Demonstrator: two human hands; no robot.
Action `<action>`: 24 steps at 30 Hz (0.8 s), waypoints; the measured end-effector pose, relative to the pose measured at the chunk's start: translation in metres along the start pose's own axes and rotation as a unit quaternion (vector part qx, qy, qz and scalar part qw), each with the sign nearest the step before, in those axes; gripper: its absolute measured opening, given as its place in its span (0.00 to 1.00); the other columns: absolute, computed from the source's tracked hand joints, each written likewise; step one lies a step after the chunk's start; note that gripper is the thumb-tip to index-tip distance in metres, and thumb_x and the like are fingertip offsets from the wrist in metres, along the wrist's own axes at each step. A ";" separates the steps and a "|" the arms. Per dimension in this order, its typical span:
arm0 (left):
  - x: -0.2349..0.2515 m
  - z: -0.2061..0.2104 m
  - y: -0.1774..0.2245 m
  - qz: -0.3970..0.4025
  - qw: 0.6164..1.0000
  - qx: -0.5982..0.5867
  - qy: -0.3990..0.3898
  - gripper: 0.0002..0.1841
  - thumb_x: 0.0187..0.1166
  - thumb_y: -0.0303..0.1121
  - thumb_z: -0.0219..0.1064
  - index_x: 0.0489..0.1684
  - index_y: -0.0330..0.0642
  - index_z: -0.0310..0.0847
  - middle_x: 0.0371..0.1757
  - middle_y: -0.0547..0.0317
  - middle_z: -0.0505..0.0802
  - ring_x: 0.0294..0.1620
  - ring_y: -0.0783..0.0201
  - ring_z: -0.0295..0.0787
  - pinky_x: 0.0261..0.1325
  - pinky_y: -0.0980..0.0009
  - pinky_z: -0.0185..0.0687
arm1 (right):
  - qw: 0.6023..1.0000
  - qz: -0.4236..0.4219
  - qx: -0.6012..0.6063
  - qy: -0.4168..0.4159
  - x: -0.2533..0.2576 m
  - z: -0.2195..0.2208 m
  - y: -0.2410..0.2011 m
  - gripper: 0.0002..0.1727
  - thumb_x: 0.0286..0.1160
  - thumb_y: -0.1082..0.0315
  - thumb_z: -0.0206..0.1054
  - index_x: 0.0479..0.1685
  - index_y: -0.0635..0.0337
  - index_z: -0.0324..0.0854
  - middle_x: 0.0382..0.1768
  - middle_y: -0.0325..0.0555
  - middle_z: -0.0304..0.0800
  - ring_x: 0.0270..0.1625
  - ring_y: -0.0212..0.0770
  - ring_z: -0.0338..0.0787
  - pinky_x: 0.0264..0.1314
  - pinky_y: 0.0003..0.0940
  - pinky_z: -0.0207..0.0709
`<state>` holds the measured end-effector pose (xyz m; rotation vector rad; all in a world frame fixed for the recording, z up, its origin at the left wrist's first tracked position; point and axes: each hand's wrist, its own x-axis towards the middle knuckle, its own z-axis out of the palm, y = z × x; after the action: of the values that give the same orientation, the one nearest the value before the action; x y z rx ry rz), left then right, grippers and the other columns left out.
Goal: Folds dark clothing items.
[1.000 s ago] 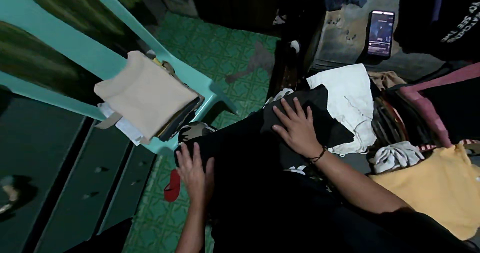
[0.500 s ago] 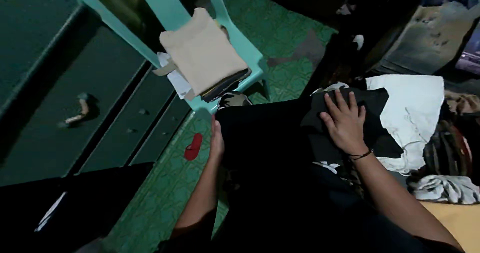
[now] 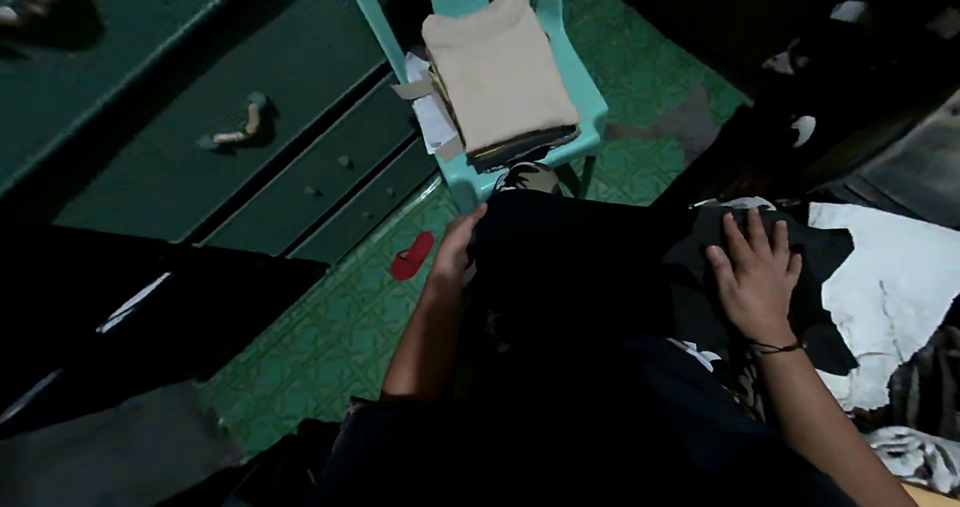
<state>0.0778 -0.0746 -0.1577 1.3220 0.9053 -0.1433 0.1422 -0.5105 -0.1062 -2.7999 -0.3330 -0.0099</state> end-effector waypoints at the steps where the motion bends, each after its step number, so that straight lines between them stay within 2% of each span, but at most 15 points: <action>1: 0.006 -0.005 -0.003 0.024 1.000 -0.004 -0.003 0.29 0.85 0.53 0.63 0.75 0.39 0.74 0.60 0.45 0.89 0.57 0.55 0.88 0.61 0.52 0.85 | 1.000 -0.001 -0.001 0.000 0.000 0.000 -0.001 0.41 0.85 0.28 0.35 0.93 0.34 0.60 0.96 0.41 0.48 0.96 0.64 0.43 0.85 0.83 0.33; 4: 0.014 -0.014 -0.003 0.061 0.997 -0.036 0.004 0.26 0.86 0.47 0.63 0.74 0.38 0.73 0.60 0.45 0.88 0.57 0.56 0.87 0.60 0.53 0.85 | 1.000 -0.001 -0.001 -0.001 -0.001 -0.001 -0.001 0.41 0.85 0.28 0.35 0.93 0.34 0.60 0.96 0.41 0.48 0.96 0.64 0.42 0.85 0.83 0.32; 6: 0.015 -0.017 -0.002 0.104 0.993 -0.021 0.046 0.22 0.86 0.45 0.64 0.65 0.35 0.76 0.54 0.46 0.89 0.51 0.58 0.87 0.57 0.55 0.85 | 1.000 -0.001 -0.004 0.000 -0.001 -0.001 -0.002 0.41 0.85 0.28 0.36 0.93 0.35 0.61 0.96 0.42 0.48 0.96 0.64 0.42 0.85 0.83 0.32; 8: 0.015 -0.020 0.001 0.185 0.975 0.052 0.108 0.19 0.86 0.42 0.64 0.54 0.31 0.74 0.41 0.50 0.82 0.41 0.62 0.79 0.49 0.59 0.79 | 1.000 -0.002 -0.007 -0.001 -0.001 -0.002 -0.003 0.41 0.85 0.28 0.36 0.93 0.36 0.61 0.95 0.44 0.49 0.96 0.65 0.42 0.85 0.83 0.32; 9: 0.012 -0.023 0.004 0.223 0.959 0.096 0.142 0.19 0.86 0.41 0.64 0.53 0.30 0.73 0.37 0.51 0.80 0.38 0.62 0.76 0.47 0.61 0.77 | 1.000 -0.004 -0.008 0.001 -0.001 -0.002 -0.003 0.41 0.85 0.28 0.36 0.92 0.36 0.61 0.95 0.44 0.49 0.95 0.65 0.43 0.85 0.83 0.33; 11: 0.004 -0.030 0.011 0.273 0.929 0.157 0.196 0.20 0.88 0.41 0.61 0.55 0.27 0.72 0.37 0.46 0.82 0.37 0.59 0.80 0.48 0.58 0.80 | 1.000 -0.007 -0.010 0.004 -0.001 -0.002 -0.002 0.41 0.85 0.28 0.36 0.92 0.35 0.62 0.95 0.44 0.50 0.95 0.66 0.44 0.84 0.83 0.34; 14: 0.005 -0.039 0.006 0.285 0.911 0.211 0.209 0.20 0.89 0.41 0.60 0.57 0.27 0.72 0.39 0.40 0.86 0.41 0.51 0.85 0.50 0.51 0.82 | 1.000 -0.006 -0.016 0.001 -0.001 -0.002 -0.006 0.41 0.85 0.28 0.36 0.92 0.35 0.62 0.95 0.44 0.50 0.95 0.66 0.44 0.84 0.83 0.34; 17: 0.012 -0.030 0.001 0.222 0.926 0.256 0.168 0.24 0.89 0.45 0.61 0.62 0.27 0.72 0.42 0.35 0.88 0.44 0.41 0.88 0.54 0.42 0.82 | 1.000 -0.003 -0.018 0.001 -0.001 -0.002 -0.008 0.41 0.85 0.28 0.35 0.92 0.35 0.63 0.95 0.44 0.50 0.95 0.65 0.44 0.85 0.82 0.33; 19: 0.012 -0.019 0.001 0.186 0.927 0.289 0.149 0.28 0.88 0.48 0.62 0.72 0.31 0.71 0.49 0.33 0.89 0.50 0.37 0.89 0.57 0.37 0.82 | 1.000 0.000 -0.023 0.000 -0.002 -0.002 -0.007 0.42 0.84 0.27 0.34 0.92 0.34 0.62 0.95 0.43 0.50 0.95 0.64 0.44 0.85 0.82 0.33; 21: 0.004 -0.010 0.000 0.251 0.909 0.291 0.161 0.29 0.88 0.48 0.59 0.78 0.33 0.69 0.64 0.32 0.85 0.62 0.39 0.86 0.66 0.43 0.81 | 1.000 -0.001 -0.026 -0.001 -0.002 -0.002 -0.007 0.42 0.84 0.27 0.33 0.92 0.35 0.62 0.95 0.43 0.50 0.95 0.65 0.44 0.84 0.83 0.34; 22: -0.004 -0.004 -0.001 0.318 0.888 0.282 0.174 0.28 0.89 0.46 0.58 0.77 0.32 0.71 0.67 0.32 0.84 0.64 0.41 0.85 0.68 0.47 0.81 | 1.000 0.000 -0.025 0.000 -0.002 -0.002 -0.007 0.42 0.84 0.27 0.34 0.92 0.35 0.62 0.95 0.43 0.50 0.95 0.65 0.44 0.84 0.83 0.33; 24: -0.034 0.008 0.001 0.446 0.841 0.268 0.151 0.22 0.88 0.41 0.59 0.65 0.28 0.78 0.64 0.34 0.85 0.63 0.46 0.84 0.66 0.53 0.82 | 1.000 0.001 -0.020 0.002 -0.003 -0.001 -0.007 0.42 0.84 0.27 0.34 0.92 0.35 0.62 0.95 0.43 0.50 0.95 0.65 0.44 0.85 0.83 0.33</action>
<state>0.0600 -0.0946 -0.1355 2.2191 0.4188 0.5997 0.1376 -0.5056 -0.1029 -2.8403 -0.3322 -0.0211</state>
